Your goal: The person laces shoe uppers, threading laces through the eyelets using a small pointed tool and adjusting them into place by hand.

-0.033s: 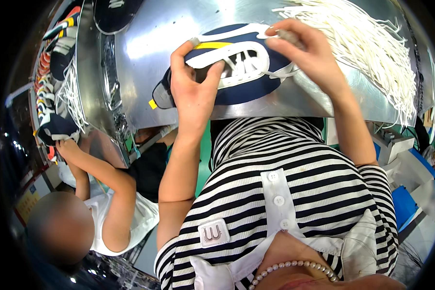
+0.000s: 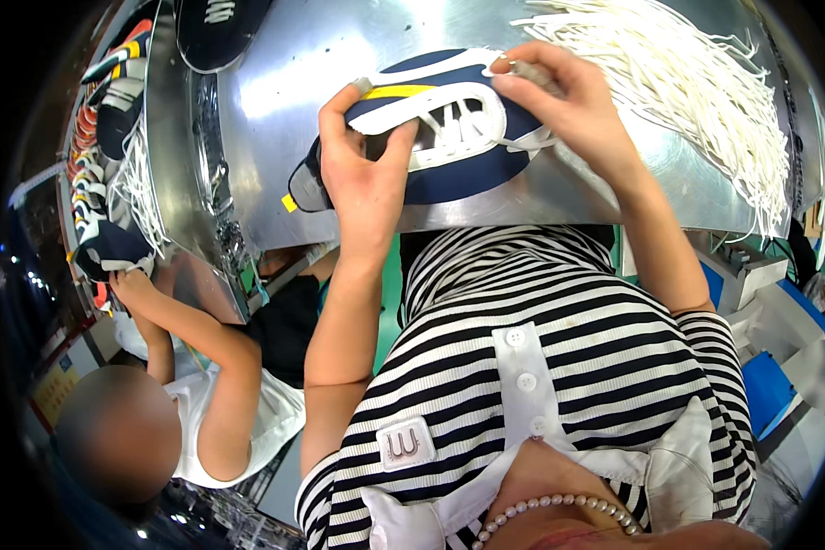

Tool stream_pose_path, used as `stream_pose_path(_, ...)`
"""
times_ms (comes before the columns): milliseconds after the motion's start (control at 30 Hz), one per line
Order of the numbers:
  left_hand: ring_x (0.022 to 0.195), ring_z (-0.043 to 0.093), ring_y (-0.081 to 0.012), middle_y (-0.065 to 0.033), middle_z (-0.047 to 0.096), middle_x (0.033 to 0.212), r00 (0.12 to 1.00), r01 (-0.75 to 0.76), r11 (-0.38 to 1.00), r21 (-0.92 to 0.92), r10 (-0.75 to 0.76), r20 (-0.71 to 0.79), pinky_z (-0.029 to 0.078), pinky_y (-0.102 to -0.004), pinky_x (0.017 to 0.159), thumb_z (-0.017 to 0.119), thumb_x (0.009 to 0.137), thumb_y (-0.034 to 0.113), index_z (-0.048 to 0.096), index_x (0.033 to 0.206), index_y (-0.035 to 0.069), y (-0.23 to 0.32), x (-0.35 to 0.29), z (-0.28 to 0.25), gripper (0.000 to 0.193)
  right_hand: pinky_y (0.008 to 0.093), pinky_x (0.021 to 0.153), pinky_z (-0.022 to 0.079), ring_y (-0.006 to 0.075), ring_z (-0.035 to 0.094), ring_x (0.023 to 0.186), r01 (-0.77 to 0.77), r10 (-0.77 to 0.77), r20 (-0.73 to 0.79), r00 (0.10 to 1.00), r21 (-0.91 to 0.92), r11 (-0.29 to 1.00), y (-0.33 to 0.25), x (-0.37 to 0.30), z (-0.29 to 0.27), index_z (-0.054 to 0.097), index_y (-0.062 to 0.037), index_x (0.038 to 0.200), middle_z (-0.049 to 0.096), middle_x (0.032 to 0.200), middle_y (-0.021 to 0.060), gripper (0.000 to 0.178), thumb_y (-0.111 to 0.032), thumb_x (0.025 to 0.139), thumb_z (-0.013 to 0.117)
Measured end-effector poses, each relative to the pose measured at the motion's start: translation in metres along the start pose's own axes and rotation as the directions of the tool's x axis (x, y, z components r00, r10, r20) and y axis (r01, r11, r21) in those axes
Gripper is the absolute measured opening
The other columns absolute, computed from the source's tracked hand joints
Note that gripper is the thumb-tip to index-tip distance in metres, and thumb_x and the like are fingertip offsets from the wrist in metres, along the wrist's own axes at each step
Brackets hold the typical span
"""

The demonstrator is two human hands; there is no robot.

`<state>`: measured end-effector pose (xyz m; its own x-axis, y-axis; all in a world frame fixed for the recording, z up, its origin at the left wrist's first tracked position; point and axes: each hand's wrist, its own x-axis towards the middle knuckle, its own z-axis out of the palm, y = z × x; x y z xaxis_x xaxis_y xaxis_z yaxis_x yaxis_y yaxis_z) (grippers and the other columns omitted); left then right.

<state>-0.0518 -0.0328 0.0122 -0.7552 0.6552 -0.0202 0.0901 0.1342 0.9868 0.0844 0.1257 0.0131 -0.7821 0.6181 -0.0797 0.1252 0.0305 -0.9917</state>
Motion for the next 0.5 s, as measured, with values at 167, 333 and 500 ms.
stream_pose_path(167,0.089,0.066,-0.0166,-0.0153,0.067,0.099,0.937,0.297,0.9,-0.318,-0.211,0.278,0.052,-0.0281,0.083,0.061,0.087,-0.002,0.047,0.126,-0.001,0.015,0.008,-0.027,0.041,0.0317,0.061,0.048,0.0208,0.063,0.062,0.058,-0.11,-0.147,0.983,-0.318,0.946,0.028,0.012,0.008,0.067,-0.0083,0.097,0.066,0.069,0.009,0.024,-0.03,0.087,0.064)
stream_pose_path(333,0.083,0.064,-0.013,-0.0099,0.068,0.086,0.925,0.318,0.929,-0.191,-0.26,0.276,0.051,-0.0274,0.079,0.058,0.093,0.003,0.045,0.129,0.0,0.017,0.006,-0.036,0.039,0.0268,0.066,0.048,0.0155,0.061,0.068,0.003,-0.045,-0.094,0.995,-0.405,0.914,0.016,0.015,0.009,0.066,-0.0063,0.099,0.066,0.078,0.0076,0.024,-0.028,0.09,0.064)
stream_pose_path(500,0.101,0.062,-0.0195,-0.0201,0.063,0.113,0.969,0.096,0.992,0.084,-0.112,0.219,0.05,-0.0298,0.087,0.063,0.094,0.013,0.028,0.143,-0.004,0.016,-0.002,-0.015,0.062,0.0377,0.069,0.05,0.0265,0.065,0.077,0.21,-0.219,0.034,0.975,-0.461,0.862,0.016,0.02,0.009,0.069,-0.0109,0.097,0.068,0.084,0.0072,0.026,-0.034,0.086,0.065)
